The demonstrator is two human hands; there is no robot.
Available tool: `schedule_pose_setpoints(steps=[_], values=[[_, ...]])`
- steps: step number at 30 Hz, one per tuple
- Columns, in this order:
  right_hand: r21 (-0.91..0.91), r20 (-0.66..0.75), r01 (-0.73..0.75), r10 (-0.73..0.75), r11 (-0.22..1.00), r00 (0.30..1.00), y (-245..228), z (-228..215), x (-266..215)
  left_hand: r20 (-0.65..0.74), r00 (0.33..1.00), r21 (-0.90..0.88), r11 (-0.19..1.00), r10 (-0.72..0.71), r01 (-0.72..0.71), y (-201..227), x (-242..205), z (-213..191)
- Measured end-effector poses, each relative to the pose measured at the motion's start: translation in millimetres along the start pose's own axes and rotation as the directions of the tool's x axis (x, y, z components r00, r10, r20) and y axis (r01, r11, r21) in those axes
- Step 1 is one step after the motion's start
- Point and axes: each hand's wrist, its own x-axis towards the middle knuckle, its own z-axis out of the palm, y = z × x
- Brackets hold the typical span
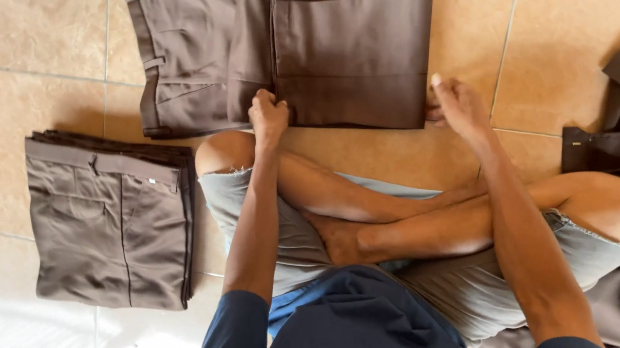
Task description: Folding brown pants and stacking them neatly on the floor.
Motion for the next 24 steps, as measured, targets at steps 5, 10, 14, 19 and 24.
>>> schedule_pose_setpoints(steps=[5,10,14,19,24], values=[[-0.021,-0.002,0.047,-0.047,0.999,0.999,69.1,7.1,40.6,0.047,0.997,0.048,0.997,-0.064,0.062,31.2,-28.3,7.3],[-0.342,-0.231,0.019,-0.103,0.94,0.968,90.8,-80.8,36.9,0.225,0.968,-0.193,0.979,0.112,-0.069,65.6,-54.3,6.2],[-0.562,-0.379,-0.333,0.123,0.757,0.917,83.2,-112.6,15.8,0.404,0.804,-0.508,0.838,0.436,-0.199,86.0,-76.1,-4.2],[-0.409,-0.514,-0.224,-0.02,0.885,0.857,90.9,-107.7,14.5,0.065,0.854,-0.328,0.819,0.517,-0.471,117.2,-86.3,-45.1],[-0.436,-0.503,-0.185,-0.068,0.881,0.861,97.7,-107.6,30.0,0.173,0.899,-0.246,0.901,0.402,-0.356,123.1,-79.5,-9.5]])
